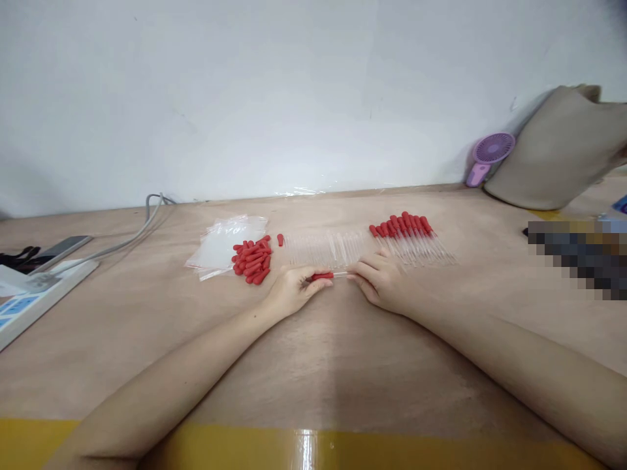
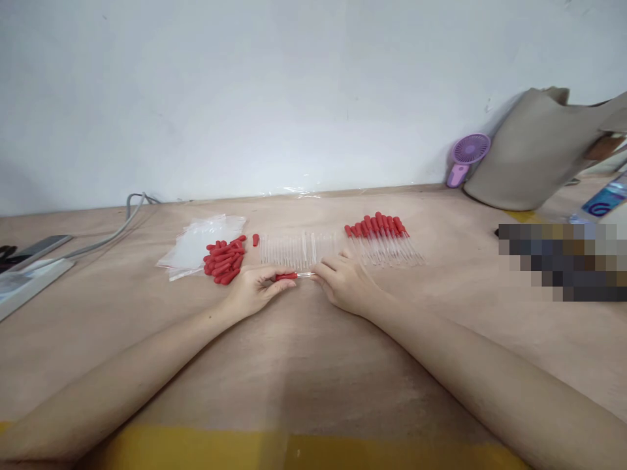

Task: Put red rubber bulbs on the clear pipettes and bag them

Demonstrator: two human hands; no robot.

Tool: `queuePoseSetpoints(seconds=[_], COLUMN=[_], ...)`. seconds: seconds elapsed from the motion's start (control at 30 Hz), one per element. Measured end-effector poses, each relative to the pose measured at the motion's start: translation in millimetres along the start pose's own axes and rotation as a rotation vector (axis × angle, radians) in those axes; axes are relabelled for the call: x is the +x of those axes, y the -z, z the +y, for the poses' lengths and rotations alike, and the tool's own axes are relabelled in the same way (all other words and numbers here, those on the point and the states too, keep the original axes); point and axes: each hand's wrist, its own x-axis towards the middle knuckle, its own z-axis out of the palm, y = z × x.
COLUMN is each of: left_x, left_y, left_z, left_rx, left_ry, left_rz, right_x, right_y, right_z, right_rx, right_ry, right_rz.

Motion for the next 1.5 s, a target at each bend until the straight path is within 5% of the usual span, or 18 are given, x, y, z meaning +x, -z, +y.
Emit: queuePoseSetpoints(seconds=[0.43,0.67,1.1,1.2,1.33,1.5], left_x=[-3.3,-3.6,-2.0,-1.2,-0.8,-0.8], left_y=[-4.2,-4.5,1.1,5.2,5.5,1.7], left_z=[-2.9,-3.0,-6.5,-9.1,-9.6,-9.2], left_rx=[-0.041,0.019,0.001,0.129,0.200,0.207], left_ry=[0.004,-0.091,-0.011,-0.070,-0.129,-0.152], left_rz=[0.002,-0.017,-0.009,0.081,0.039,-0.063], right_x=[-1.4,0.9,4.4,4.8,7.0,4.8], right_y=[-2.9,-4.4,4.5,12.6,27.5,33.4], right_z=[2.1,-5.5,3.6,19.6,46.8,68.7], right_rx=[0.122,0.131,0.052,0.024,-0.020,-0.110], right_ry=[0.038,0.062,-0.003,-0.209,-0.717,-0.894], right_rz=[0.049,0.012,-0.075,-0.021,-0.087,-0.194])
